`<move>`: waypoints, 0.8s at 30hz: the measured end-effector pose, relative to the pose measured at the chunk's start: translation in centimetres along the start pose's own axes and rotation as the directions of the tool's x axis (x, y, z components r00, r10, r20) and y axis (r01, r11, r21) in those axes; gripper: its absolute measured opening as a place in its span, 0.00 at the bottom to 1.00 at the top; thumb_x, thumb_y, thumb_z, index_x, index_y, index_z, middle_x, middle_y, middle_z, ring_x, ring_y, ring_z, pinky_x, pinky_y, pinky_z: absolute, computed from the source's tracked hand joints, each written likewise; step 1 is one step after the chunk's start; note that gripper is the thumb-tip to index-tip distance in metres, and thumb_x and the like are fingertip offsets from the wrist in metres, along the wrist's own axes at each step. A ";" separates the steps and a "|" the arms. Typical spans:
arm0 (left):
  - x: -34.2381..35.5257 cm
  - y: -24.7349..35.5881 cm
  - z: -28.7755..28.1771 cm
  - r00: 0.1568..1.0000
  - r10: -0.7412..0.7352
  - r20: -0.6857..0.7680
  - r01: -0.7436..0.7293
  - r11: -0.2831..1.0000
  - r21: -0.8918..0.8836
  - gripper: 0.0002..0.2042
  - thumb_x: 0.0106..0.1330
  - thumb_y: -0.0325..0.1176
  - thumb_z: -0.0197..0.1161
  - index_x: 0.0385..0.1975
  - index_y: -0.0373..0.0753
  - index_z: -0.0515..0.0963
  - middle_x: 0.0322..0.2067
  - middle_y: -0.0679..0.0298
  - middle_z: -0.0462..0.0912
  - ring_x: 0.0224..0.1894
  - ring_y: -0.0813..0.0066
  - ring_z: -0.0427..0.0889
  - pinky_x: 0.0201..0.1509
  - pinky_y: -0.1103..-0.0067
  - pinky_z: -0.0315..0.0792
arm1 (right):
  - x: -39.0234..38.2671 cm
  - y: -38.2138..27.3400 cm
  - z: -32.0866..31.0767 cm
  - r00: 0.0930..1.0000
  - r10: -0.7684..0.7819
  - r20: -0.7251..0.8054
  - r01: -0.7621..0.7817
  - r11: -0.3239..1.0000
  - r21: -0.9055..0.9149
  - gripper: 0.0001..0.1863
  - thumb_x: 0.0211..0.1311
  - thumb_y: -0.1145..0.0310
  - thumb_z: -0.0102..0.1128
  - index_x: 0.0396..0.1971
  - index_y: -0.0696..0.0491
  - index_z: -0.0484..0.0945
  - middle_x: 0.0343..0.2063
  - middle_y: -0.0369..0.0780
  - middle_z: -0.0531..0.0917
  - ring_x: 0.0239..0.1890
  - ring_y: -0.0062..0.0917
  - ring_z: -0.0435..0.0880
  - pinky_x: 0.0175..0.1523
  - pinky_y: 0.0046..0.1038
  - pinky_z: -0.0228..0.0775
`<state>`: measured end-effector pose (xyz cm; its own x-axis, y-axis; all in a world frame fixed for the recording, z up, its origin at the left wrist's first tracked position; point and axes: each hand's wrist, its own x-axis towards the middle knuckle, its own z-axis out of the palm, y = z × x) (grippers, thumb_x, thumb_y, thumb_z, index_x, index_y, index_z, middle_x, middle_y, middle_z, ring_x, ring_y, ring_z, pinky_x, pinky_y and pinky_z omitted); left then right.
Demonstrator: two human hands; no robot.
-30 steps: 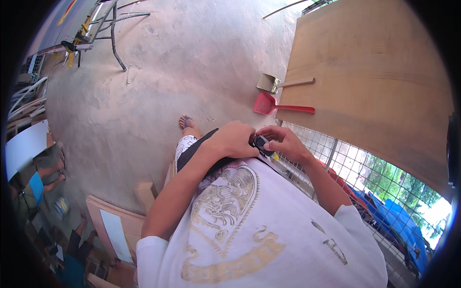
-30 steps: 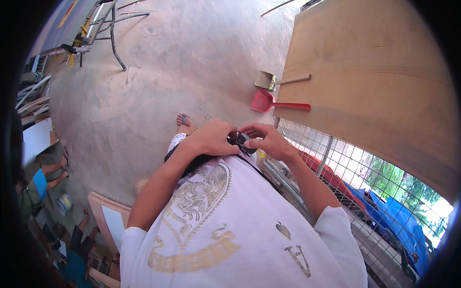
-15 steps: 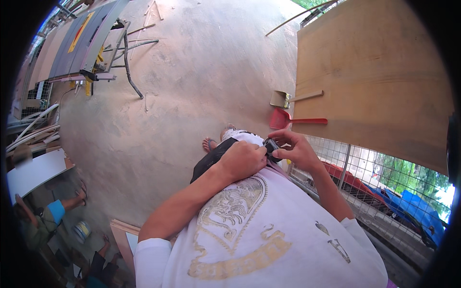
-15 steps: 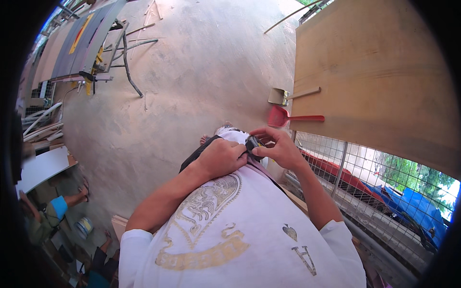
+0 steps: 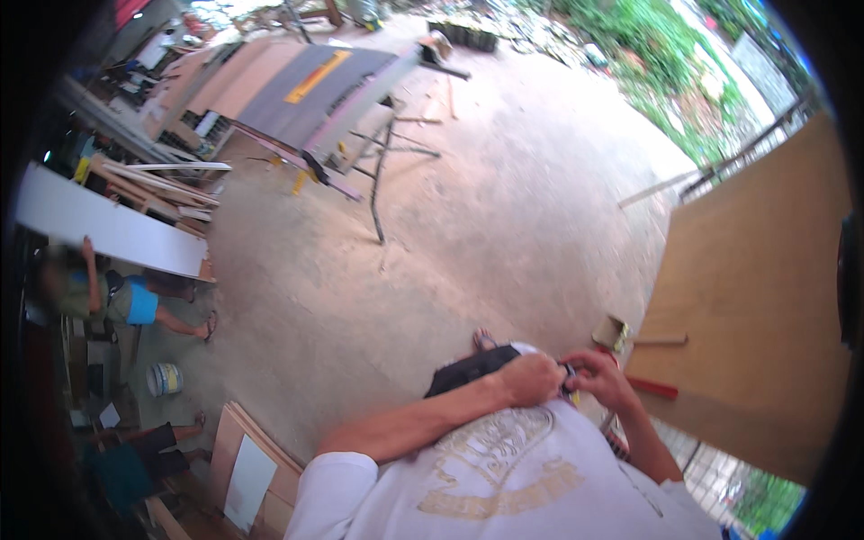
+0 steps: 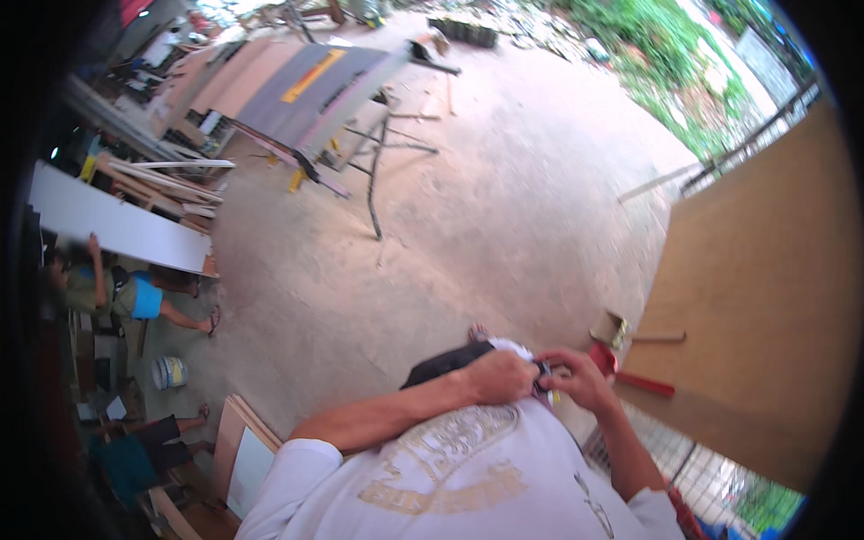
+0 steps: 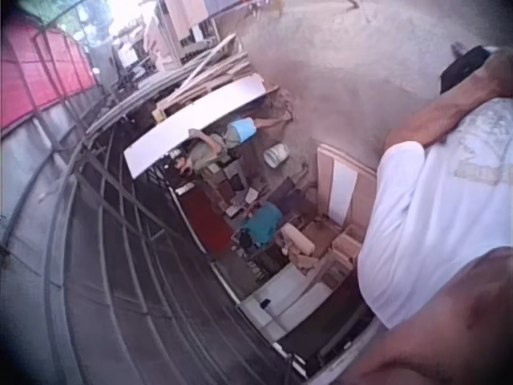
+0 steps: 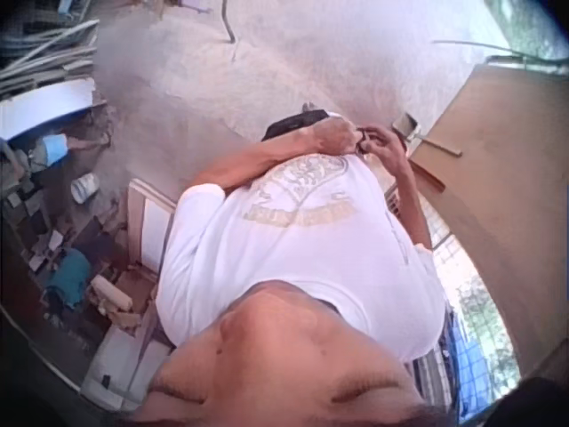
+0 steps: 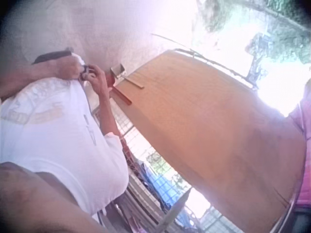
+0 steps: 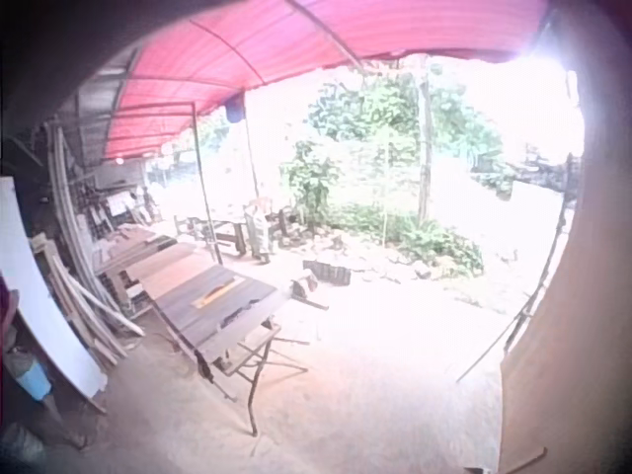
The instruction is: The person measures a blue board with a tape measure, then moves to a table saw to adjust the fence and measure the blade position. They handle several white wooden strips, placing them on a workbench and using a circular saw and speed square.
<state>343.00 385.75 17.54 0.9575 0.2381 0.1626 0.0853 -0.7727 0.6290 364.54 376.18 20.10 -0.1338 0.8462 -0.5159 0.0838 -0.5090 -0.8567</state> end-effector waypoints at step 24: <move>-20.9 -5.2 -9.7 0.441 -0.897 -0.036 0.768 0.398 -0.501 0.28 0.66 0.52 0.69 0.57 0.38 0.82 0.50 0.47 0.88 0.50 0.54 0.89 0.57 0.67 0.80 | 6.5 -0.2 1.0 0.864 0.045 0.501 0.056 0.981 -0.185 0.17 0.73 0.55 0.67 0.52 0.46 0.74 0.46 0.34 0.81 0.49 0.21 0.80 0.57 0.32 0.74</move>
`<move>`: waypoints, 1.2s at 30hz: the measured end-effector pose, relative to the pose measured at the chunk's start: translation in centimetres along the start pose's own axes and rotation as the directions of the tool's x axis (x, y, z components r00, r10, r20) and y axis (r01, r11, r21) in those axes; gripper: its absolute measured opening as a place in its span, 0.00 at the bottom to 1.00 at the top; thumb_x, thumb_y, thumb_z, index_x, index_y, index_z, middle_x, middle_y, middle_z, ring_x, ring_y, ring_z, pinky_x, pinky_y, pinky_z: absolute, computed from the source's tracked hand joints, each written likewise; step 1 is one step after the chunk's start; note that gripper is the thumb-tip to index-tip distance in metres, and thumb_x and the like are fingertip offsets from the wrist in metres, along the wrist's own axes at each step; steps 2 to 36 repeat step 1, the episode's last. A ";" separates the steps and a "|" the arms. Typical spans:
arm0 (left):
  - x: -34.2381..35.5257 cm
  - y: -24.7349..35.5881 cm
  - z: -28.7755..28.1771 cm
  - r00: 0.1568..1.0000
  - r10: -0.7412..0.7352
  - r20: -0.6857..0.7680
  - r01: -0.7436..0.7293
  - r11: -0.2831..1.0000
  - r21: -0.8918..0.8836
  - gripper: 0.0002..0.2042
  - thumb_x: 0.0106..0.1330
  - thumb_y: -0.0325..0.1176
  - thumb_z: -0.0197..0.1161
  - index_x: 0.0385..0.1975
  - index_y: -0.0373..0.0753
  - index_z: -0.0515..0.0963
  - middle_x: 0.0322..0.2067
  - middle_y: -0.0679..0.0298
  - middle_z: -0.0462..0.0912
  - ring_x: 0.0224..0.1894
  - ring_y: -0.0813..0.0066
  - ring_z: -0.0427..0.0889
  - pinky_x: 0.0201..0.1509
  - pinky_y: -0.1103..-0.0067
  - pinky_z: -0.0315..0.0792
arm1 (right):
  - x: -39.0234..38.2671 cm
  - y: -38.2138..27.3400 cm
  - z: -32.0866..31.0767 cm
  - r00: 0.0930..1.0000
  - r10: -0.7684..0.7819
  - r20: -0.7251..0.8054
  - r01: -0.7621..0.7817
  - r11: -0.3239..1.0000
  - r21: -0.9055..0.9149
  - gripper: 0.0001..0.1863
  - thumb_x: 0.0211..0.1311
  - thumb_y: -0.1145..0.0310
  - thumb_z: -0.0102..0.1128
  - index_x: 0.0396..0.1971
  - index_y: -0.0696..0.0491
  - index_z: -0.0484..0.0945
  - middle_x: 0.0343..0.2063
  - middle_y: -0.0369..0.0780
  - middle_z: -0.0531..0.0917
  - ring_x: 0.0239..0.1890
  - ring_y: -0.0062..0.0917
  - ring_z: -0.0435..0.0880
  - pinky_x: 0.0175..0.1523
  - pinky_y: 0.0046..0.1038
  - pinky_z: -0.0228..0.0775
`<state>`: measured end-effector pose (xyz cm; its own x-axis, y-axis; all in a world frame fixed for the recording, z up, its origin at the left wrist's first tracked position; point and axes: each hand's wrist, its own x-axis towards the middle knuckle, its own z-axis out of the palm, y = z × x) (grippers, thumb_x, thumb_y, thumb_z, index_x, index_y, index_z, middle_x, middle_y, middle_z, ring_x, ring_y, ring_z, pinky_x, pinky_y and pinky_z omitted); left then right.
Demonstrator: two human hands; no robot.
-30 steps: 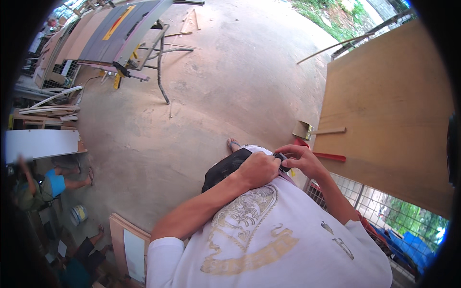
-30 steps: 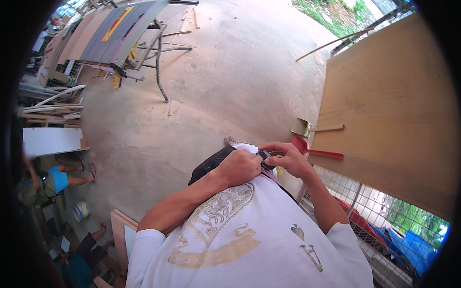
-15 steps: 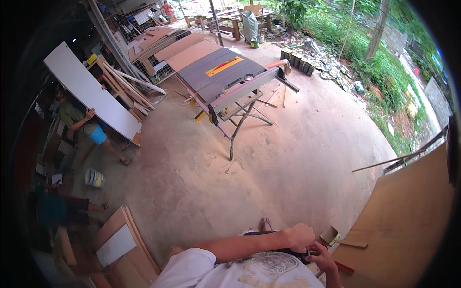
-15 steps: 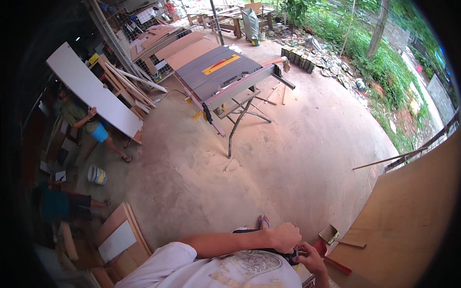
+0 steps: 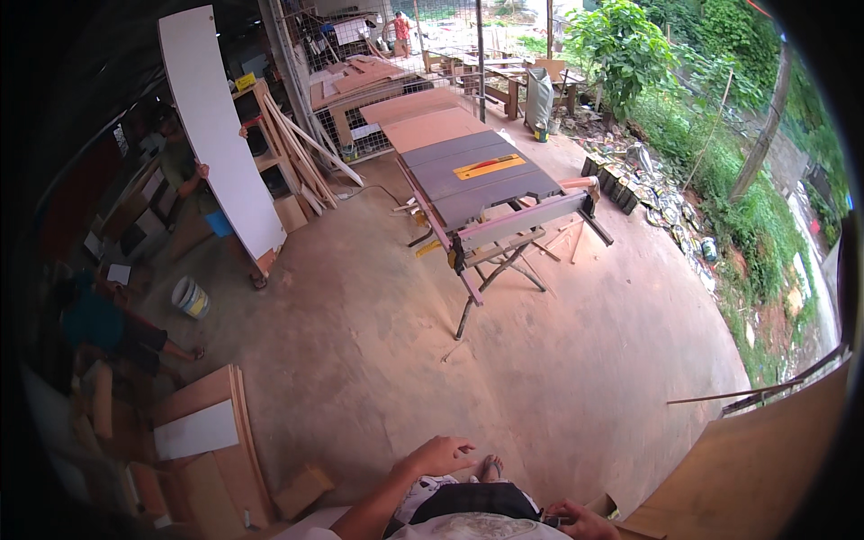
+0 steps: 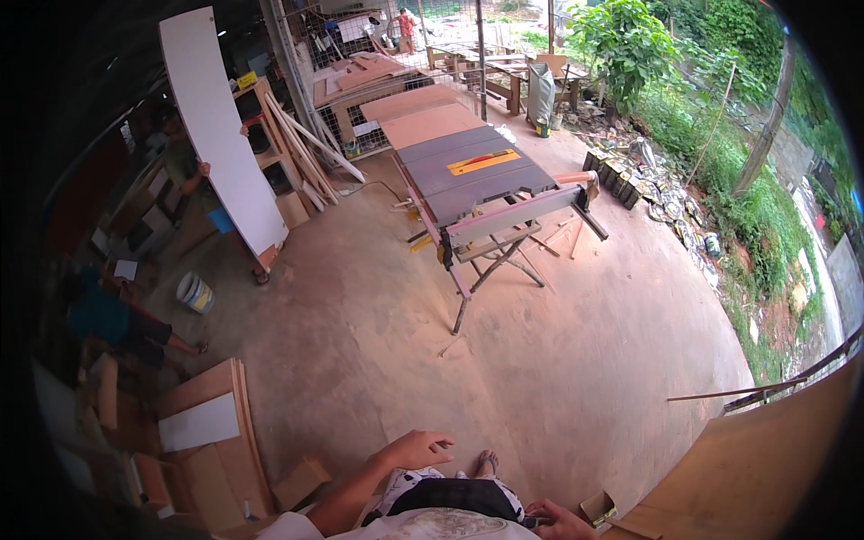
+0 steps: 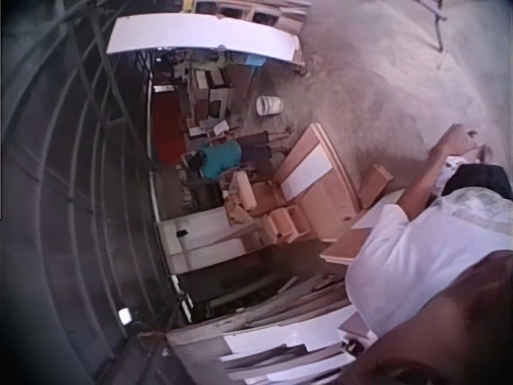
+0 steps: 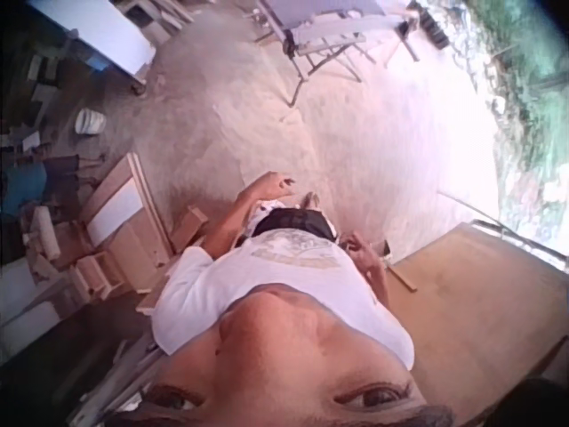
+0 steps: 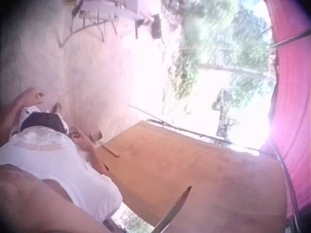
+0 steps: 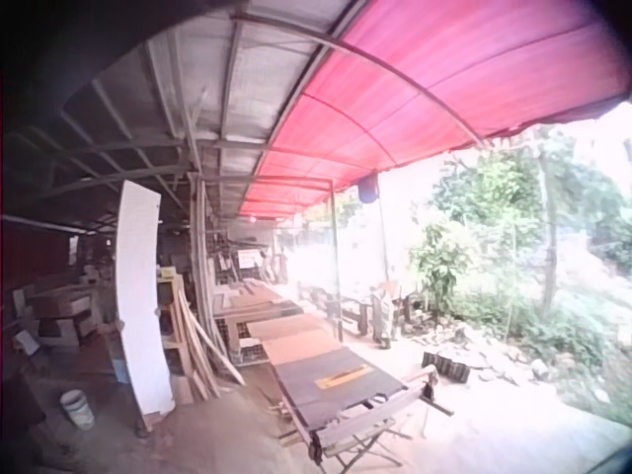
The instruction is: The person measures a blue board with a tape measure, then moves to a table saw to adjust the fence and measure the blade position. They handle several white wooden strips, placing them on a workbench and using a circular saw and speed square.
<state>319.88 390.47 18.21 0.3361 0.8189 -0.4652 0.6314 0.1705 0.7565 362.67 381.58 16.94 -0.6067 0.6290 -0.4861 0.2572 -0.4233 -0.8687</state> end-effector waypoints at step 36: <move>-0.1 -0.6 -0.8 1.000 0.007 -0.007 -0.007 1.000 0.001 0.28 0.66 0.52 0.69 0.57 0.38 0.82 0.50 0.47 0.88 0.50 0.54 0.89 0.57 0.67 0.80 | 0.7 0.4 0.1 1.000 0.009 0.010 -0.009 1.000 0.002 0.18 0.74 0.52 0.65 0.52 0.46 0.75 0.49 0.35 0.82 0.49 0.21 0.80 0.59 0.31 0.72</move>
